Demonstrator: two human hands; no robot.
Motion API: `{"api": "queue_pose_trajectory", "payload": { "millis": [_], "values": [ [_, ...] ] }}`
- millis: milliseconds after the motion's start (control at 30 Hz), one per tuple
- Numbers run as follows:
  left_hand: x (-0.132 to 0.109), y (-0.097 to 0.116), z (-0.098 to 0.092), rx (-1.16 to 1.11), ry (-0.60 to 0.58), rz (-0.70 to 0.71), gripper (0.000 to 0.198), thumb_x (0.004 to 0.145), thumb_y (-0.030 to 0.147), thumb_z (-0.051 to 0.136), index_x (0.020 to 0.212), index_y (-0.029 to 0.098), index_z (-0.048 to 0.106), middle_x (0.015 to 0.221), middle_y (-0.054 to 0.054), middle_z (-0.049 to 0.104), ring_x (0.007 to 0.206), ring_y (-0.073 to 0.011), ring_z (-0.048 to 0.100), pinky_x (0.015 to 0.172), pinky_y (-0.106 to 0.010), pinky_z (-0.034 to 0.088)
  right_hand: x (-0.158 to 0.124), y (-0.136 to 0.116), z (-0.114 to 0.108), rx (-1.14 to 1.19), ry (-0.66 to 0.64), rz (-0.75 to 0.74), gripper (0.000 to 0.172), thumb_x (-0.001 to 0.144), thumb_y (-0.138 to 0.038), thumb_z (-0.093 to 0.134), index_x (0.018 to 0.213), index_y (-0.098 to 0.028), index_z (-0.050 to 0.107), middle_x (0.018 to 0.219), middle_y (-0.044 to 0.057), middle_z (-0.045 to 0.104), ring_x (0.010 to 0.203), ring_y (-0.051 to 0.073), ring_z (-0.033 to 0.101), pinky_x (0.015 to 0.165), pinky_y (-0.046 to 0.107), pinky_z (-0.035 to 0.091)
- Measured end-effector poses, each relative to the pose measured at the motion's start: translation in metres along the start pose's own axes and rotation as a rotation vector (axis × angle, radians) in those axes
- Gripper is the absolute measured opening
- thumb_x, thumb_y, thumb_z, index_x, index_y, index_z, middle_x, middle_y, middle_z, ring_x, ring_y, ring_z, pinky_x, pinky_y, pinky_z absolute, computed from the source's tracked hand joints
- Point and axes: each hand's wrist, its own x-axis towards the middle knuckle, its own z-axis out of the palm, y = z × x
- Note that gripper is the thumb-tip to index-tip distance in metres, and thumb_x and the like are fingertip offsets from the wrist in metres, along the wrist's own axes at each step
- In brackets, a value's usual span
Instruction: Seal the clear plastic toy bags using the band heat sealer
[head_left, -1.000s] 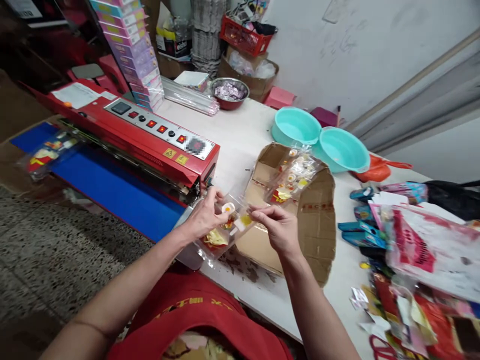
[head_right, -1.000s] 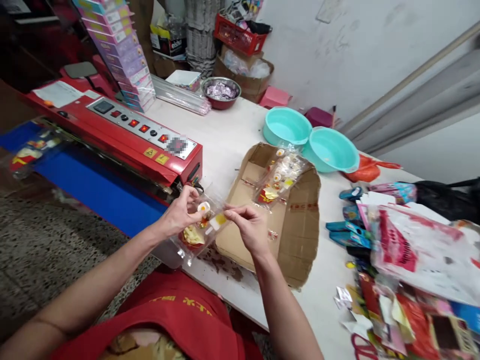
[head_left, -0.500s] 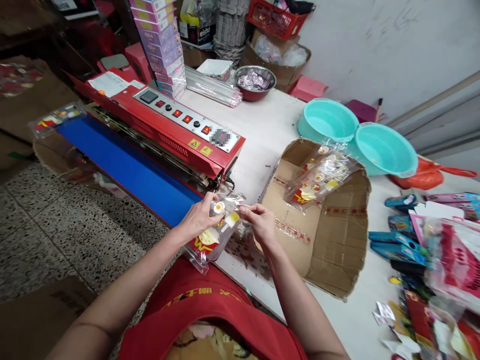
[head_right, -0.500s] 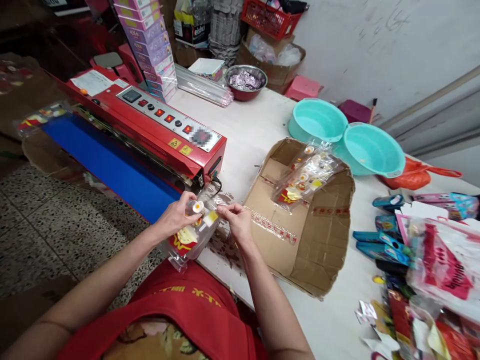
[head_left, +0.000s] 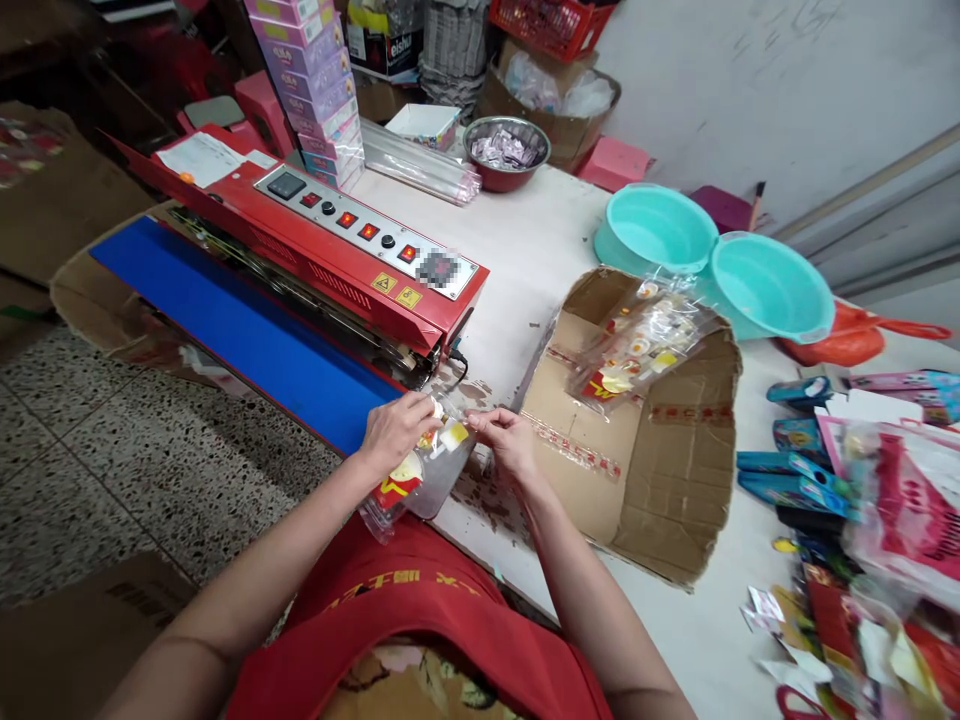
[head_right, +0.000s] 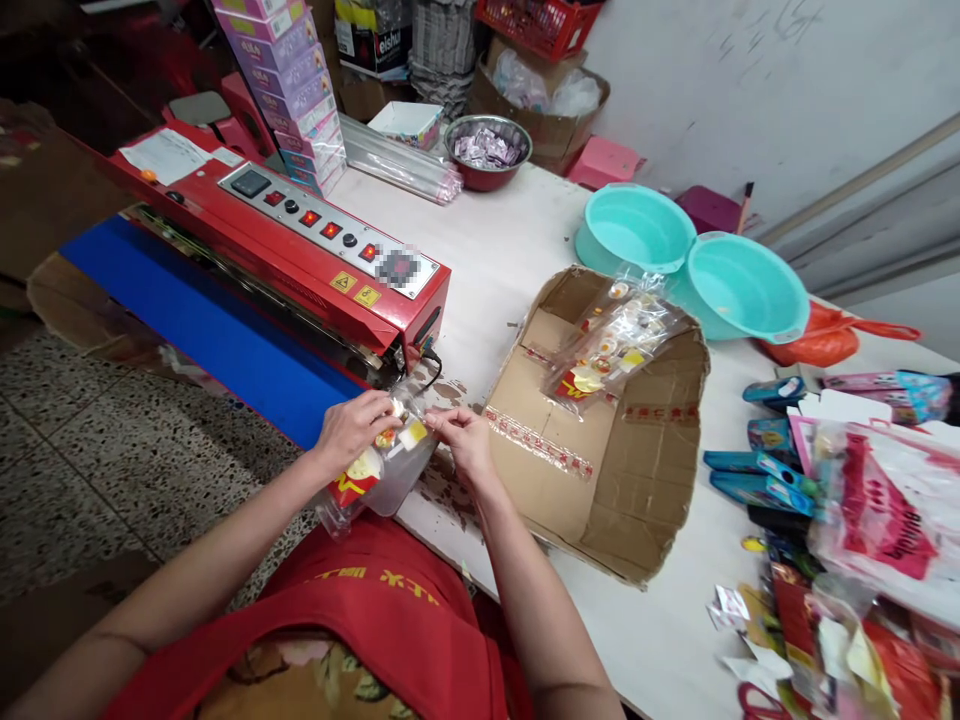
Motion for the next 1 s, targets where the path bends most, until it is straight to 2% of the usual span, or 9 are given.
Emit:
{"api": "queue_pose_trajectory", "payload": {
  "millis": [167,300,367,500,633,733,833,900,1000],
  "values": [
    [0.013,0.000,-0.001,-0.048,0.021,-0.086,0.014,0.081,0.037,0.067,0.087,0.025,0.065,0.104,-0.001,0.066,0.094,-0.0187,0.059,0.077,-0.028,0.042,0.002,0.009,0.005,-0.013,-0.003,-0.011,0.032,0.049,-0.042,0.089,0.057,-0.018,0.068,0.071,0.004,0.074,0.058,0.015,0.061,0.056,0.028,0.048],
    [0.011,-0.010,-0.010,-0.320,-0.030,-0.155,0.031,0.075,0.032,0.071,0.102,0.024,0.059,0.099,-0.001,0.067,0.090,-0.0188,0.062,0.075,-0.027,0.044,0.000,0.009,0.006,0.009,0.004,-0.015,0.030,0.052,-0.041,0.089,0.058,-0.019,0.069,0.079,0.005,0.076,0.066,0.017,0.064,0.059,0.027,0.048],
    [0.008,-0.014,-0.013,-0.380,-0.045,-0.180,0.032,0.076,0.032,0.069,0.104,0.024,0.057,0.096,-0.001,0.068,0.084,-0.0180,0.064,0.071,-0.026,0.045,-0.001,0.007,0.007,-0.005,-0.012,-0.019,0.030,0.053,-0.040,0.088,0.059,-0.019,0.068,0.082,0.006,0.076,0.067,0.017,0.065,0.059,0.027,0.048],
    [0.007,-0.017,-0.010,-0.238,-0.020,-0.201,0.024,0.080,0.032,0.065,0.101,0.023,0.058,0.086,-0.001,0.068,0.073,-0.0177,0.063,0.067,-0.026,0.042,-0.003,0.006,0.011,-0.034,-0.030,-0.019,0.032,0.052,-0.042,0.088,0.057,-0.019,0.067,0.078,0.006,0.075,0.064,0.017,0.063,0.058,0.028,0.047],
    [0.006,-0.022,-0.001,-0.176,0.110,-0.260,0.019,0.080,0.035,0.066,0.093,0.023,0.061,0.085,-0.003,0.068,0.075,-0.0194,0.063,0.069,-0.028,0.041,-0.004,0.008,0.014,-0.053,-0.034,-0.014,0.032,0.052,-0.043,0.088,0.058,-0.019,0.068,0.078,0.006,0.075,0.065,0.018,0.065,0.058,0.029,0.047],
    [0.005,-0.026,-0.004,-0.451,0.125,-0.388,0.030,0.074,0.043,0.071,0.092,0.021,0.064,0.086,-0.005,0.069,0.075,-0.0191,0.064,0.068,-0.028,0.044,-0.007,0.004,0.013,-0.070,-0.047,-0.045,0.030,0.056,-0.044,0.086,0.059,-0.020,0.068,0.094,0.009,0.076,0.089,0.025,0.068,0.068,0.031,0.050],
    [0.009,-0.024,-0.017,-0.952,0.012,-0.510,0.051,0.070,0.052,0.073,0.106,0.017,0.063,0.094,-0.008,0.071,0.077,-0.0179,0.065,0.067,-0.027,0.048,-0.010,-0.007,0.012,-0.083,-0.096,-0.060,0.028,0.059,-0.044,0.085,0.061,-0.021,0.069,0.097,0.009,0.076,0.105,0.028,0.065,0.077,0.034,0.051],
    [0.016,-0.018,-0.027,-1.144,-0.082,-0.568,0.057,0.067,0.053,0.075,0.109,0.015,0.064,0.092,-0.008,0.072,0.075,-0.0169,0.066,0.066,-0.027,0.049,-0.011,-0.015,0.014,-0.093,-0.144,-0.055,0.027,0.060,-0.043,0.084,0.063,-0.020,0.070,0.093,0.008,0.076,0.103,0.027,0.066,0.080,0.035,0.051],
    [0.029,-0.009,-0.039,-1.216,-0.120,-0.636,0.044,0.057,0.041,0.083,0.089,0.014,0.069,0.075,-0.006,0.072,0.062,-0.0140,0.063,0.058,-0.024,0.048,-0.012,-0.024,0.019,-0.117,-0.160,-0.077,0.027,0.059,-0.042,0.085,0.064,-0.020,0.071,0.090,0.006,0.076,0.090,0.024,0.068,0.079,0.034,0.051]
  ]
}}
